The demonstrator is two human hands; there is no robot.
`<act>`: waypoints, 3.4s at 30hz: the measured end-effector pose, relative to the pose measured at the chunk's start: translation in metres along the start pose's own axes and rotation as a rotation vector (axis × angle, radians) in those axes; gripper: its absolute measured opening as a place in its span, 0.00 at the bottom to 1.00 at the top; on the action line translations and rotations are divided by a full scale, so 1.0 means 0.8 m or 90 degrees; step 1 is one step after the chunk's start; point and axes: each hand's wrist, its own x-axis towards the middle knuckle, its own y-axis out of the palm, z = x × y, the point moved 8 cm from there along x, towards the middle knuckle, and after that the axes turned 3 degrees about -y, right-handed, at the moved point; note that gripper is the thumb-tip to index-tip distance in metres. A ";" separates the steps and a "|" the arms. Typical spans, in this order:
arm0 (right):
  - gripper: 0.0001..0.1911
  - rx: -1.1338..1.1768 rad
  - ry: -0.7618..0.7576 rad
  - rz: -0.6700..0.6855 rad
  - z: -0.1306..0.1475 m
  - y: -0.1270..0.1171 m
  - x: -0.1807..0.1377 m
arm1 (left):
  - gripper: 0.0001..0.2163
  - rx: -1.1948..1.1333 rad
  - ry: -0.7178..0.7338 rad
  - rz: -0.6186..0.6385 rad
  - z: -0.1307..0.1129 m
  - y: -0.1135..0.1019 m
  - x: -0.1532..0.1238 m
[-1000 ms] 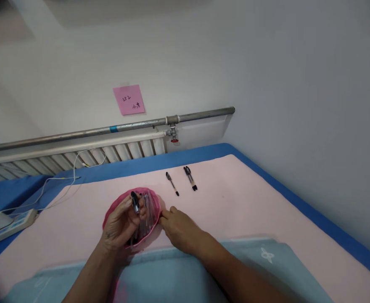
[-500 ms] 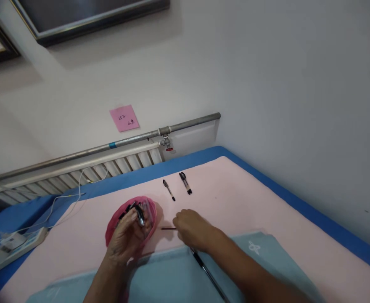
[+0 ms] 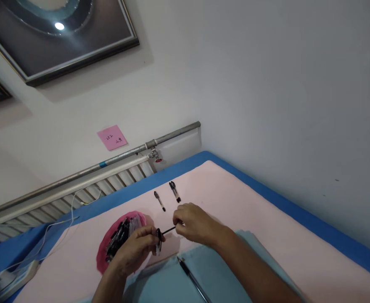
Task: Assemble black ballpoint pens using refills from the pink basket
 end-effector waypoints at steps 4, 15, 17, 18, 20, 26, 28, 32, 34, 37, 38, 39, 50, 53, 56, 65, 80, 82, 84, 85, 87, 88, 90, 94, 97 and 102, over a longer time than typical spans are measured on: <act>0.15 0.148 0.139 -0.157 -0.048 -0.038 -0.001 | 0.03 -0.104 0.056 -0.059 -0.011 0.000 0.015; 0.13 0.490 0.229 -0.195 -0.053 0.018 0.004 | 0.04 -0.187 0.084 0.007 -0.029 0.047 0.035; 0.13 0.507 0.236 -0.255 -0.061 0.005 0.001 | 0.05 -0.231 0.067 0.012 -0.018 0.044 0.037; 0.13 0.514 0.239 -0.283 -0.065 -0.002 -0.001 | 0.05 -0.265 0.059 0.015 -0.013 0.042 0.038; 0.13 0.530 0.239 -0.320 -0.068 -0.013 -0.003 | 0.04 -0.351 0.048 0.014 -0.002 0.035 0.043; 0.08 0.548 0.231 -0.299 -0.048 -0.001 -0.005 | 0.07 -0.571 0.051 -0.048 0.011 0.008 0.062; 0.07 0.539 0.210 -0.278 -0.040 0.006 -0.003 | 0.07 -0.613 0.047 -0.060 0.010 0.004 0.065; 0.06 0.476 0.176 -0.281 -0.031 0.005 -0.002 | 0.09 -0.657 0.019 -0.064 0.010 0.002 0.066; 0.07 0.445 0.169 -0.297 -0.030 0.001 -0.003 | 0.08 -0.661 0.009 -0.071 0.012 0.000 0.066; 0.07 0.435 0.156 -0.292 -0.027 0.001 -0.003 | 0.08 -0.646 0.007 -0.083 0.014 -0.003 0.066; 0.07 0.435 0.153 -0.288 -0.026 0.001 -0.003 | 0.08 -0.640 0.006 -0.080 0.014 -0.002 0.066; 0.07 0.434 0.148 -0.292 -0.026 0.001 -0.003 | 0.08 -0.635 0.006 -0.077 0.014 0.000 0.066; 0.09 0.442 0.164 -0.323 -0.039 0.009 -0.004 | 0.07 -0.492 0.115 -0.067 -0.013 0.012 0.050; 0.11 0.506 0.177 -0.350 -0.047 0.014 -0.004 | 0.10 -0.468 0.128 -0.070 -0.018 0.010 0.048; 0.11 0.543 0.184 -0.357 -0.054 0.020 -0.005 | 0.09 -0.461 0.137 -0.063 -0.020 0.009 0.047; 0.09 0.615 0.216 -0.337 -0.062 0.034 -0.005 | 0.04 -0.469 0.171 -0.029 -0.028 0.010 0.047; 0.15 0.705 0.313 -0.368 -0.060 0.051 -0.003 | 0.07 -0.502 0.170 -0.059 -0.019 0.005 0.052; 0.15 0.740 0.341 -0.362 -0.061 0.055 -0.003 | 0.06 -0.498 0.169 -0.058 -0.018 0.006 0.052; 0.14 0.770 0.357 -0.355 -0.062 0.059 -0.002 | 0.06 -0.488 0.168 -0.054 -0.017 0.007 0.054; 0.13 0.783 0.361 -0.352 -0.063 0.060 -0.002 | 0.05 -0.484 0.169 -0.053 -0.017 0.008 0.054; 0.12 0.805 0.365 -0.343 -0.064 0.062 -0.002 | 0.05 -0.477 0.170 -0.055 -0.015 0.008 0.055; 0.11 0.812 0.371 -0.340 -0.065 0.062 -0.002 | 0.05 -0.474 0.172 -0.057 -0.015 0.008 0.055; 0.11 0.820 0.389 -0.338 -0.067 0.064 -0.004 | 0.04 -0.465 0.171 -0.058 -0.014 0.008 0.055; 0.12 0.831 0.406 -0.330 -0.067 0.068 -0.006 | 0.05 -0.443 0.173 -0.052 -0.013 0.009 0.057; 0.13 0.858 0.406 -0.312 -0.069 0.074 -0.004 | 0.05 -0.429 0.183 -0.056 -0.013 0.008 0.058; 0.08 0.905 0.435 -0.315 -0.079 0.082 -0.004 | 0.06 -0.384 0.189 -0.106 -0.010 0.003 0.057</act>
